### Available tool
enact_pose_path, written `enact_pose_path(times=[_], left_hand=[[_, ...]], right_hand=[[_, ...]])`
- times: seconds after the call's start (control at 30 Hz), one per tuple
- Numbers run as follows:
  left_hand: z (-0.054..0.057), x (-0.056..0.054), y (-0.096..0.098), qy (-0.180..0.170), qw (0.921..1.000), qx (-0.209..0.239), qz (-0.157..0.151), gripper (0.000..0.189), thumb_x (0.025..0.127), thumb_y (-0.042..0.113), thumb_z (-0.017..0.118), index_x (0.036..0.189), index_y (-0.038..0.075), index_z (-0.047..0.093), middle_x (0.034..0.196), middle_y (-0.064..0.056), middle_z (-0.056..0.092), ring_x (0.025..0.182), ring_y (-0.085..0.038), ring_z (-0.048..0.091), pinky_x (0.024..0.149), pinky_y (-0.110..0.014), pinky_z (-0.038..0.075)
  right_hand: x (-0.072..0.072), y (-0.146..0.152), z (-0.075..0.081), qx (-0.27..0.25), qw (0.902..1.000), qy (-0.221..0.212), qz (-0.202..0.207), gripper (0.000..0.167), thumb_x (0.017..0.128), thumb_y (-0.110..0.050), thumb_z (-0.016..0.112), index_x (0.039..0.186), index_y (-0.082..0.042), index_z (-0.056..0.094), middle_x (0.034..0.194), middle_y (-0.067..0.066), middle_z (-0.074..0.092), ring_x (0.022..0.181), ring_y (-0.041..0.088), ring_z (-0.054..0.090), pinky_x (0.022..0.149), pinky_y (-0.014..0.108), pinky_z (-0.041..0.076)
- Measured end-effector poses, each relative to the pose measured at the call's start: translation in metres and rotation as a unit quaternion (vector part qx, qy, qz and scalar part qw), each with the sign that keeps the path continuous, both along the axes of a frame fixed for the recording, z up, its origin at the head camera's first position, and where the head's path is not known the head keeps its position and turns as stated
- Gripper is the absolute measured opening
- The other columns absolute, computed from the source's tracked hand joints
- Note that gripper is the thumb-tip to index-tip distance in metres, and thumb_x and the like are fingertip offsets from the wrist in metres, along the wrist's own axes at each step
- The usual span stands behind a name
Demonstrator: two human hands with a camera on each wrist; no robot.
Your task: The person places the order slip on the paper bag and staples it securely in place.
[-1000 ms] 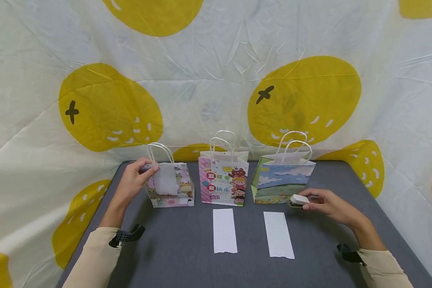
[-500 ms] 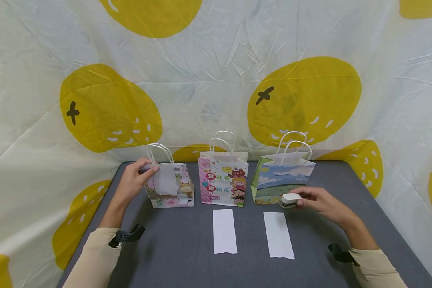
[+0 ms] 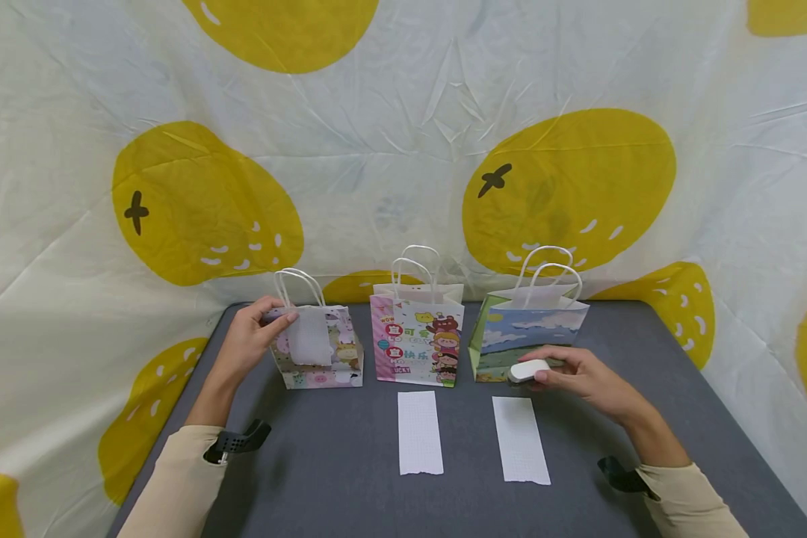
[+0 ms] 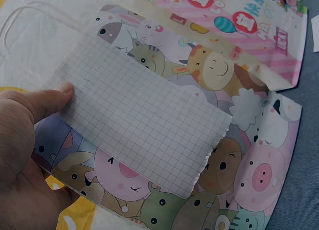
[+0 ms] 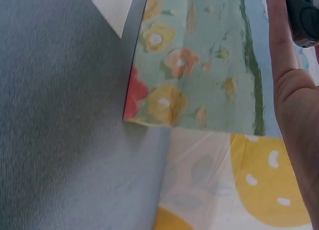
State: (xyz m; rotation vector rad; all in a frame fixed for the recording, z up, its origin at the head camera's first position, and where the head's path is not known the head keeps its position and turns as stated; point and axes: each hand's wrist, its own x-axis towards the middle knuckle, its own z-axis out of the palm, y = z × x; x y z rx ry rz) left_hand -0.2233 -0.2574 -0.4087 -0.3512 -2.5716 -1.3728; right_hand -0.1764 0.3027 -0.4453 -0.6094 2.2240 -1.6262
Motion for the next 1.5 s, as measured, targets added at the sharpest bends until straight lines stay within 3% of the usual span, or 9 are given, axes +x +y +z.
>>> enact_pose_path(times=[0.2, 0.33, 0.6, 0.67, 0.83, 0.97, 1.27, 1.5], left_hand=[[0.000, 0.000, 0.000, -0.002, 1.0000, 0.001, 0.000, 0.021, 0.099, 0.025, 0.069, 0.112, 0.009, 0.071, 0.111, -0.008, 0.065, 0.086, -0.022, 0.057, 0.071, -0.023, 0.047], [0.001, 0.000, 0.001, -0.005, 1.0000, -0.003, 0.003, 0.021, 0.099, 0.023, 0.068, 0.113, 0.008, 0.071, 0.113, -0.008, 0.066, 0.087, -0.021, 0.058, 0.072, -0.022, 0.047], [0.018, 0.011, 0.012, -0.015, 0.9998, -0.011, 0.005, 0.019, 0.100, 0.013, 0.066, 0.113, -0.001, 0.069, 0.112, -0.016, 0.064, 0.088, -0.024, 0.057, 0.073, -0.022, 0.047], [0.013, 0.008, 0.009, -0.012, 0.9999, -0.012, 0.003, 0.020, 0.100, 0.015, 0.067, 0.113, 0.001, 0.069, 0.112, -0.015, 0.064, 0.087, -0.022, 0.058, 0.072, -0.022, 0.047], [-0.001, -0.002, 0.000, 0.001, 1.0000, -0.007, -0.002, 0.021, 0.099, 0.024, 0.068, 0.111, 0.007, 0.071, 0.109, -0.009, 0.065, 0.085, -0.020, 0.058, 0.071, -0.023, 0.047], [-0.002, -0.002, 0.000, 0.000, 1.0000, -0.006, 0.000, 0.022, 0.099, 0.026, 0.069, 0.110, 0.008, 0.071, 0.108, -0.008, 0.065, 0.085, -0.020, 0.058, 0.071, -0.023, 0.047], [-0.002, -0.002, 0.000, -0.004, 1.0000, -0.003, 0.001, 0.022, 0.099, 0.027, 0.069, 0.110, 0.008, 0.071, 0.107, -0.008, 0.064, 0.084, -0.021, 0.057, 0.070, -0.024, 0.046], [0.001, 0.000, 0.001, 0.002, 1.0000, -0.003, 0.000, 0.019, 0.098, 0.025, 0.069, 0.109, 0.010, 0.071, 0.104, -0.007, 0.064, 0.082, -0.020, 0.055, 0.067, -0.024, 0.044]], right_hand=[[0.002, -0.009, 0.005, -0.009, 0.9998, 0.001, -0.016, 0.045, 0.100, -0.007, 0.063, 0.142, 0.005, 0.051, 0.128, 0.016, 0.061, 0.097, 0.021, 0.070, 0.086, 0.037, 0.058], [0.003, -0.014, 0.007, -0.029, 0.9992, -0.008, -0.025, 0.048, 0.099, -0.005, 0.064, 0.142, 0.008, 0.045, 0.127, 0.014, 0.065, 0.099, 0.020, 0.071, 0.086, 0.034, 0.058], [0.003, -0.027, 0.011, -0.065, 0.9974, -0.005, -0.030, 0.050, 0.097, -0.004, 0.067, 0.140, 0.010, 0.047, 0.133, 0.025, 0.063, 0.111, 0.023, 0.070, 0.088, 0.036, 0.057], [0.003, -0.030, 0.012, -0.073, 0.9969, -0.004, -0.028, 0.051, 0.098, -0.004, 0.066, 0.142, 0.010, 0.045, 0.134, 0.028, 0.061, 0.110, 0.022, 0.070, 0.088, 0.037, 0.057], [0.003, -0.037, 0.015, -0.075, 0.9957, -0.016, -0.051, 0.052, 0.100, -0.007, 0.063, 0.147, 0.001, 0.044, 0.124, 0.017, 0.068, 0.101, 0.024, 0.070, 0.085, 0.038, 0.058], [0.002, -0.042, 0.017, -0.071, 0.9960, -0.011, -0.052, 0.050, 0.101, -0.007, 0.061, 0.147, 0.000, 0.045, 0.119, 0.009, 0.071, 0.097, 0.026, 0.070, 0.083, 0.036, 0.059], [0.000, -0.061, 0.025, -0.053, 0.9977, -0.004, -0.043, 0.055, 0.098, -0.011, 0.068, 0.148, -0.004, 0.045, 0.122, 0.014, 0.069, 0.101, 0.023, 0.071, 0.085, 0.037, 0.058], [-0.001, -0.085, 0.039, -0.052, 0.9977, -0.012, -0.042, 0.054, 0.095, -0.013, 0.073, 0.142, 0.001, 0.050, 0.121, 0.016, 0.068, 0.102, 0.023, 0.072, 0.081, 0.036, 0.060]])
